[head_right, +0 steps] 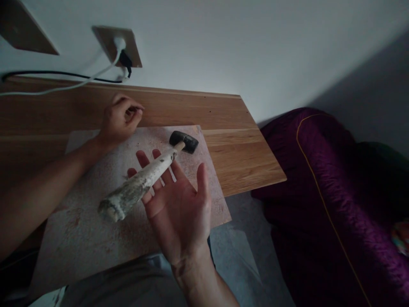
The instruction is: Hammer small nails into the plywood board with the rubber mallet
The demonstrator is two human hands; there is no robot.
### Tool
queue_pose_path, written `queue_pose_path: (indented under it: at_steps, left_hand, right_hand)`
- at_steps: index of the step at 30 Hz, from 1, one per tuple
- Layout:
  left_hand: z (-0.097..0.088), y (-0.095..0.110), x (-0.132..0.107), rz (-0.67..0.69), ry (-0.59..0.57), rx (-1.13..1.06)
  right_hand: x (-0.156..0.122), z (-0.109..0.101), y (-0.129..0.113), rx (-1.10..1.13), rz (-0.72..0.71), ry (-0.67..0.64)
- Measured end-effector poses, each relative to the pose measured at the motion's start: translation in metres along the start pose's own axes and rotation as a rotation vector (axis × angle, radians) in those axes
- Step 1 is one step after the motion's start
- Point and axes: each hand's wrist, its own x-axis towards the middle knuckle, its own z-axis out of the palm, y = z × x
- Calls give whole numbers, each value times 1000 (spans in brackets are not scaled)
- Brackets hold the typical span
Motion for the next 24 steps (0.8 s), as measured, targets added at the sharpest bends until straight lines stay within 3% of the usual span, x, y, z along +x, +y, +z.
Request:
queue_pose_path:
  at_steps: [15,17,19,21,24]
  left_hand:
    - [-1,6,2,34,27,69]
    - [-5,24,6,103,45,75]
    - [-11,56,8,247,56,49]
    - [-20,98,6,370,-46,-46]
    - [-37,162,-7,580,-298,-187]
  right_hand:
    - [0,-14,2,-40,-46,103]
    - [-1,-13,1,-46,-54,97]
    - [-2,-10,-1,-55,-54,80]
    - [-2,-7,-2,-67,-57,57]
    - [-1,-5,-3,-128,-69,51]
